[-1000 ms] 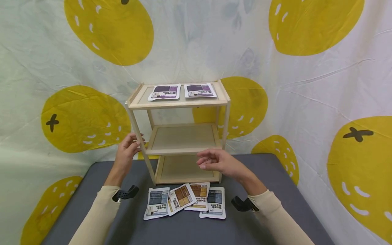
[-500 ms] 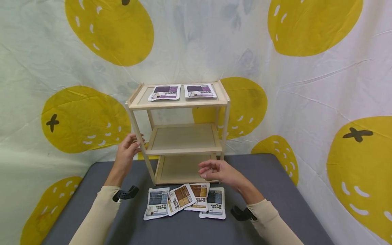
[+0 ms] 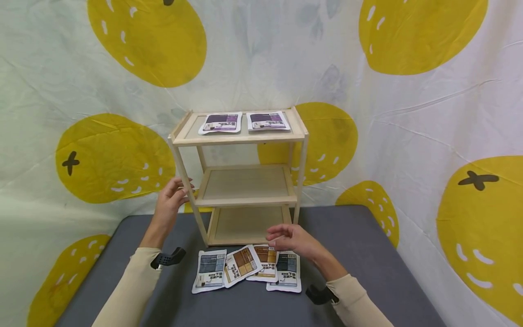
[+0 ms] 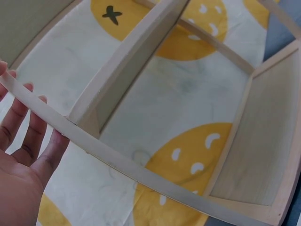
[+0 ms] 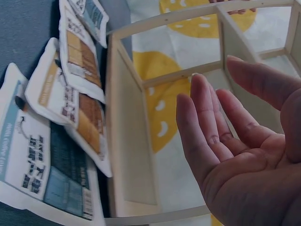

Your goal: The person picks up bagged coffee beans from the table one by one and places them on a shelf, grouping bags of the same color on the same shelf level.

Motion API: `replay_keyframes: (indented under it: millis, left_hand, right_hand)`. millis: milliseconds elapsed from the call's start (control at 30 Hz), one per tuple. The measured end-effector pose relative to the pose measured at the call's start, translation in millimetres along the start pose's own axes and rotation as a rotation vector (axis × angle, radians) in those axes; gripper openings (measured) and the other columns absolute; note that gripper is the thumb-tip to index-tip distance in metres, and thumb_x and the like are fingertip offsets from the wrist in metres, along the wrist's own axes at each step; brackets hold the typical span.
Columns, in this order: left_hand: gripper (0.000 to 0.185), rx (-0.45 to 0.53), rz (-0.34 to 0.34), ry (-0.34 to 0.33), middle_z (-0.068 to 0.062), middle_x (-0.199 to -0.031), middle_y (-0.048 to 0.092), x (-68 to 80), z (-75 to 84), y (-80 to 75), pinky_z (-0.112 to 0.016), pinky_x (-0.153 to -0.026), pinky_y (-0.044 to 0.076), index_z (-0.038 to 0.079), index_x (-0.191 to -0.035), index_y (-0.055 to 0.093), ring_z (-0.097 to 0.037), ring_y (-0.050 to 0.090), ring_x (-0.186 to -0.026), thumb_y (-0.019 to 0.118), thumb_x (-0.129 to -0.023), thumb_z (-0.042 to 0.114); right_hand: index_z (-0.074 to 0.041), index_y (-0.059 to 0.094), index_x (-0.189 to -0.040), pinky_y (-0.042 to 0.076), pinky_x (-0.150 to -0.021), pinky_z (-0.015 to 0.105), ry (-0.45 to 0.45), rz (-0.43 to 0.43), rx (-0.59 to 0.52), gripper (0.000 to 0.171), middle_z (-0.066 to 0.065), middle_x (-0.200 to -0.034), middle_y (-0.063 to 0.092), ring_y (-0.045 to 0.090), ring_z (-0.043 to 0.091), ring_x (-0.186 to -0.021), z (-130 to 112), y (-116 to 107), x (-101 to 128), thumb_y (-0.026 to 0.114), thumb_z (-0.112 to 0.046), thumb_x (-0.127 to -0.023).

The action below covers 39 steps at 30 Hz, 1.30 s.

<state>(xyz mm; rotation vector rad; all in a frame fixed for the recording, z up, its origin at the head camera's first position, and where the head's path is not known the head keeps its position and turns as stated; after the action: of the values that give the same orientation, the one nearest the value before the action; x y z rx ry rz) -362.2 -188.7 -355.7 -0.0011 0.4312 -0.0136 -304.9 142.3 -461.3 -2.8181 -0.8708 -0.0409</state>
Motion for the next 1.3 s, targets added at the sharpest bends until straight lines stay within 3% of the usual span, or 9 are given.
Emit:
replay_keyframes:
  millis: [200, 433, 567, 667, 800, 1067, 1300]
  left_hand:
    - [0.035, -0.014, 0.008, -0.011, -0.028, -0.119, 0.057, 0.0, -1.9, -0.9, -0.029, -0.087, 0.056, -0.008, -0.132, 0.054, -0.041, 0.060, -0.109, 0.055, -0.104, 0.012]
    - [0.034, -0.007, 0.017, -0.012, -0.030, -0.119, 0.056, 0.4, -4.5, -2.1, -0.029, -0.086, 0.056, -0.008, -0.132, 0.054, -0.038, 0.061, -0.107, 0.054, -0.104, 0.010]
    - [0.034, -0.010, 0.017, -0.008, -0.030, -0.119, 0.056, 0.8, -4.4, -2.4, -0.028, -0.086, 0.056, -0.008, -0.132, 0.054, -0.026, 0.064, -0.104, 0.054, -0.104, 0.011]
    - [0.030, -0.012, 0.013, -0.009, -0.029, -0.119, 0.057, 1.3, -4.2, -2.2, -0.028, -0.085, 0.056, -0.002, -0.130, 0.057, -0.029, 0.064, -0.105, 0.055, -0.104, 0.013]
    - [0.024, -0.004, 0.008, 0.000, -0.029, -0.119, 0.056, 1.7, -2.9, -1.8, -0.029, -0.085, 0.057, 0.006, -0.126, 0.061, -0.043, 0.060, -0.110, 0.056, -0.104, 0.014]
    - [0.032, -0.005, 0.001, 0.004, -0.029, -0.119, 0.056, 1.5, -4.2, -1.2, -0.029, -0.086, 0.056, -0.003, -0.130, 0.056, -0.036, 0.061, -0.109, 0.056, -0.104, 0.015]
    - [0.028, -0.012, 0.004, -0.002, -0.025, -0.119, 0.058, 0.5, -2.9, -0.9, -0.030, -0.087, 0.056, 0.003, -0.129, 0.059, -0.044, 0.058, -0.112, 0.056, -0.104, 0.015]
  right_hand:
    - [0.008, 0.049, -0.141, 0.057, -0.094, 0.040, 0.048, 0.080, 0.015, 0.053, 0.032, -0.136, 0.056, 0.065, 0.033, -0.115, 21.5, -3.6, -2.2, 0.068, -0.015, -0.097]
    - [0.007, 0.045, -0.145, 0.056, -0.094, 0.042, 0.065, 0.140, 0.056, 0.060, 0.033, -0.136, 0.054, 0.062, 0.034, -0.116, 40.4, -5.2, -1.2, 0.070, -0.015, -0.096]
    - [0.012, 0.041, -0.145, 0.056, -0.093, 0.042, 0.050, 0.143, 0.045, 0.060, 0.035, -0.133, 0.054, 0.064, 0.032, -0.112, 47.8, -3.0, -0.1, 0.069, -0.009, -0.096]
    - [0.015, 0.039, -0.143, 0.058, -0.090, 0.039, 0.037, 0.158, 0.053, 0.059, 0.036, -0.129, 0.055, 0.065, 0.034, -0.109, 49.4, -1.9, 1.3, 0.068, -0.003, -0.095]
    - [0.017, 0.040, -0.141, 0.058, -0.086, 0.039, 0.031, 0.176, 0.072, 0.059, 0.037, -0.126, 0.056, 0.065, 0.038, -0.107, 48.7, -0.3, 3.7, 0.070, -0.001, -0.093]
    - [0.022, 0.041, -0.137, 0.058, -0.085, 0.036, 0.019, 0.202, 0.099, 0.058, 0.039, -0.123, 0.055, 0.062, 0.048, -0.110, 56.7, -5.3, 7.3, 0.070, 0.006, -0.089]
    - [0.019, 0.048, -0.133, 0.059, -0.085, 0.040, 0.045, 0.261, 0.156, 0.054, 0.039, -0.124, 0.057, 0.063, 0.045, -0.108, 63.1, -18.3, 14.6, 0.073, 0.005, -0.087]
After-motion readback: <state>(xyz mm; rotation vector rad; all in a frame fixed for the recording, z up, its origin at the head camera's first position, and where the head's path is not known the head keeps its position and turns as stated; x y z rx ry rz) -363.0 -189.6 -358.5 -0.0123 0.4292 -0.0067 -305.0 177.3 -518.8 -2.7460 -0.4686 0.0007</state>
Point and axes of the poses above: each hand's wrist, its own x-axis away from the middle knuckle, its own y-axis out of the palm, z = x × y, the point moved 10 cm from there along -x, towards the middle knuckle
